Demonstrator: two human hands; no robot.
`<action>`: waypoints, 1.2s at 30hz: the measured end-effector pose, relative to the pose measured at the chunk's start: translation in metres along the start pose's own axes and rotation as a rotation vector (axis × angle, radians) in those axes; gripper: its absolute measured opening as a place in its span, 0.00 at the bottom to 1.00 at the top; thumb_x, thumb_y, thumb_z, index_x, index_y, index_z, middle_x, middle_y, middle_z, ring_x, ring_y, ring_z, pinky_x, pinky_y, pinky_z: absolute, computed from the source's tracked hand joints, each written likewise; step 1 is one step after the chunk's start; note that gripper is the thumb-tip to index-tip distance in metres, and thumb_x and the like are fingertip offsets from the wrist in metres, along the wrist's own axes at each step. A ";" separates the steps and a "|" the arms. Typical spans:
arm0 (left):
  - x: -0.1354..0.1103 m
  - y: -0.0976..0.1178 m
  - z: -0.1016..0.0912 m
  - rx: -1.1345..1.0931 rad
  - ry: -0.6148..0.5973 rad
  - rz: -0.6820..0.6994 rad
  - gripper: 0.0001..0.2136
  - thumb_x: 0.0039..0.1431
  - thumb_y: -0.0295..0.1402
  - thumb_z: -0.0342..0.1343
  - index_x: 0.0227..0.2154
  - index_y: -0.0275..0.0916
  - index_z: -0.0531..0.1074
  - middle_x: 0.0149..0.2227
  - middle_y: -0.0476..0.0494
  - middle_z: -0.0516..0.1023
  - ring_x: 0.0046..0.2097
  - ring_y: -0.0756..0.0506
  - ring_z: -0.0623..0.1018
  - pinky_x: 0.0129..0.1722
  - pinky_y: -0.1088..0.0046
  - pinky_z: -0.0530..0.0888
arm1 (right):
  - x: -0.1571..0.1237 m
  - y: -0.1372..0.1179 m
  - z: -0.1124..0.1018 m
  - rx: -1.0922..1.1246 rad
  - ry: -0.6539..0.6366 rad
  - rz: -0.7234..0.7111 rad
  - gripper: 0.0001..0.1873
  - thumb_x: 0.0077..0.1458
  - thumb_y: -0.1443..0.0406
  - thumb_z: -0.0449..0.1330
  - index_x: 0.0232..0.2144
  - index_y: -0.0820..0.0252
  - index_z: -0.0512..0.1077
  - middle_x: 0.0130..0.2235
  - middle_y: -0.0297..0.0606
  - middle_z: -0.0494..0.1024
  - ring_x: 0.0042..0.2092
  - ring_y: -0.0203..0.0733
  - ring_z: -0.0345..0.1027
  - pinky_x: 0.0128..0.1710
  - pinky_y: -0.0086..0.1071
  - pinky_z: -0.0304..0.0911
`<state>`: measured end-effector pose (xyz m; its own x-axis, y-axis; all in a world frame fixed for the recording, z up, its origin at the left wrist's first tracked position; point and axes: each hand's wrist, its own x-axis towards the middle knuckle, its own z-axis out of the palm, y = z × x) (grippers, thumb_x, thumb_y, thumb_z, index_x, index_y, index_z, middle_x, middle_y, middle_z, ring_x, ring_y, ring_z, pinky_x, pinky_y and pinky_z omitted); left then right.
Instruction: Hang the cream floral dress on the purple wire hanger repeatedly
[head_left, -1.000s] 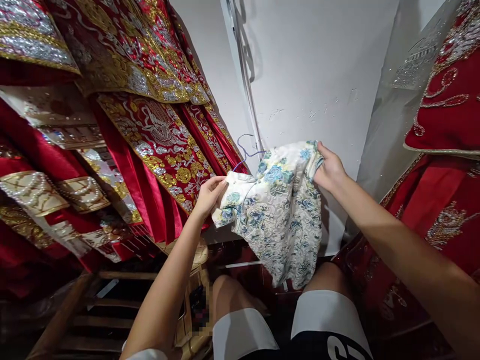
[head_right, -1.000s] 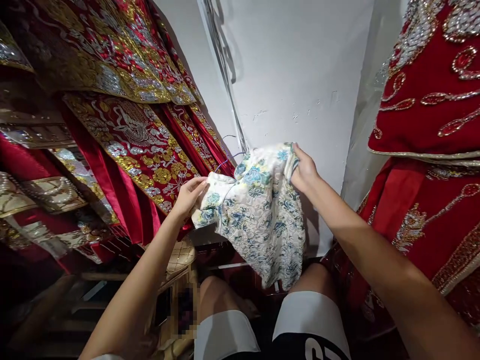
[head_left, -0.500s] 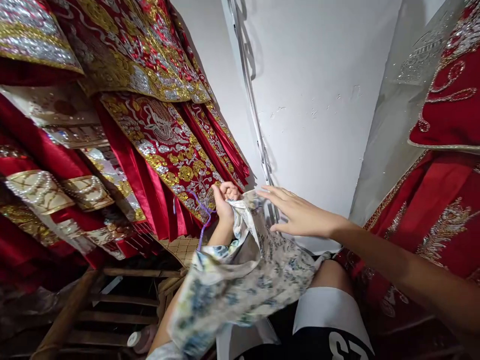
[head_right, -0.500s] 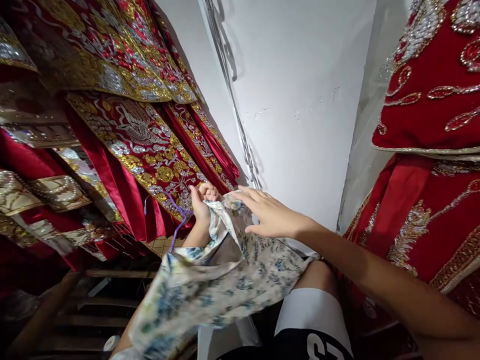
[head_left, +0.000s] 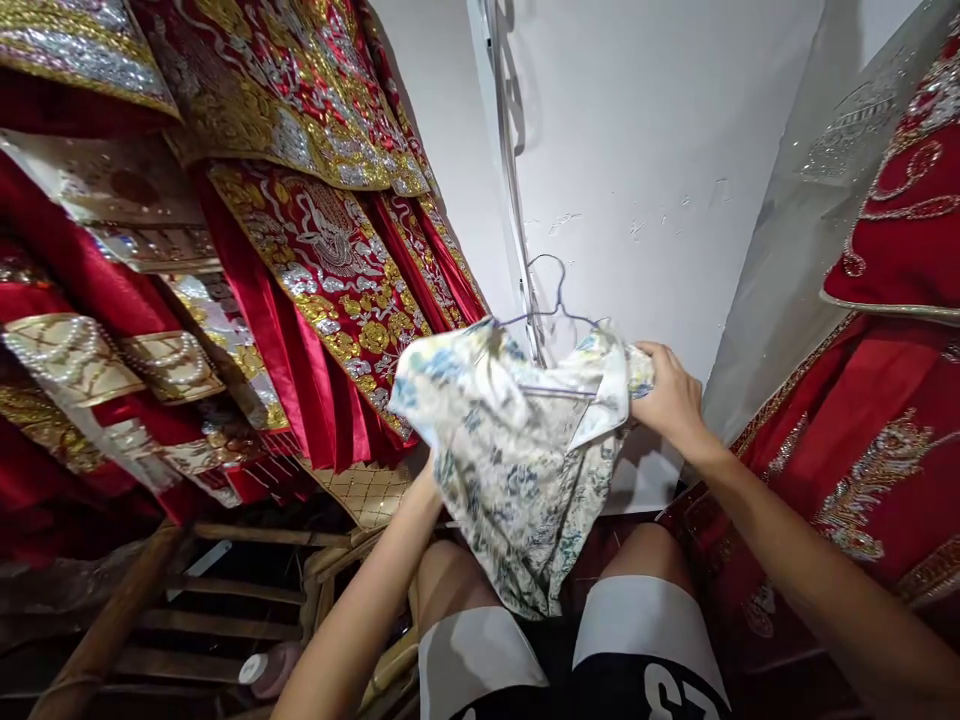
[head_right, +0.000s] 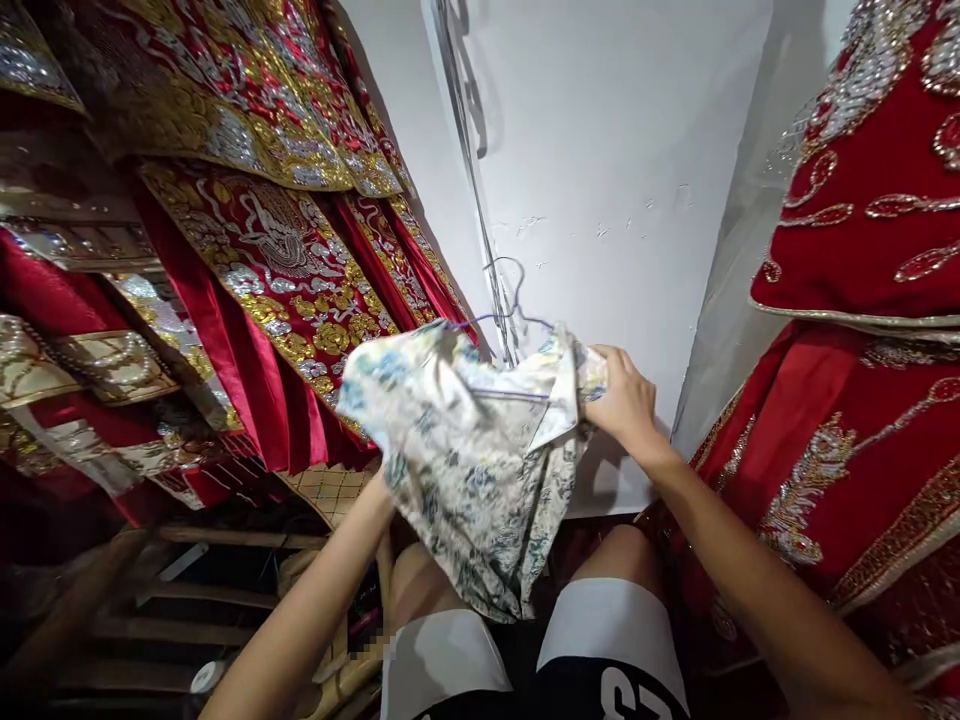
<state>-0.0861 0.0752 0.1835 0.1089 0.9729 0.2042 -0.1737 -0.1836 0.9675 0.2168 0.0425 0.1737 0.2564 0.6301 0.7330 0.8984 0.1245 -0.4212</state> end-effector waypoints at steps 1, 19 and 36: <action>-0.004 -0.011 -0.007 -0.056 -0.017 -0.046 0.30 0.68 0.51 0.39 0.39 0.32 0.80 0.39 0.35 0.84 0.52 0.41 0.80 0.49 0.67 0.78 | 0.006 0.004 -0.002 -0.027 0.021 0.065 0.30 0.48 0.57 0.63 0.54 0.57 0.69 0.53 0.48 0.77 0.47 0.61 0.72 0.39 0.41 0.64; -0.102 -0.117 -0.020 -0.274 0.130 -0.435 0.34 0.43 0.36 0.74 0.56 0.41 0.74 0.55 0.36 0.79 0.63 0.32 0.72 0.68 0.53 0.63 | -0.099 -0.039 0.025 0.715 -0.036 0.316 0.24 0.58 0.52 0.60 0.55 0.52 0.71 0.59 0.46 0.74 0.62 0.58 0.64 0.60 0.51 0.61; -0.111 -0.085 -0.002 -0.141 -0.061 -0.420 0.38 0.47 0.40 0.72 0.62 0.39 0.69 0.59 0.35 0.76 0.66 0.32 0.68 0.68 0.55 0.60 | -0.160 -0.070 0.045 0.731 -0.639 0.565 0.28 0.61 0.40 0.52 0.24 0.55 0.65 0.23 0.33 0.71 0.28 0.43 0.65 0.33 0.35 0.58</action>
<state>-0.0851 -0.0167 0.0780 0.2555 0.9481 -0.1895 -0.2336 0.2507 0.9395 0.0964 -0.0325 0.0618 0.1423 0.9897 0.0180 0.2327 -0.0158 -0.9724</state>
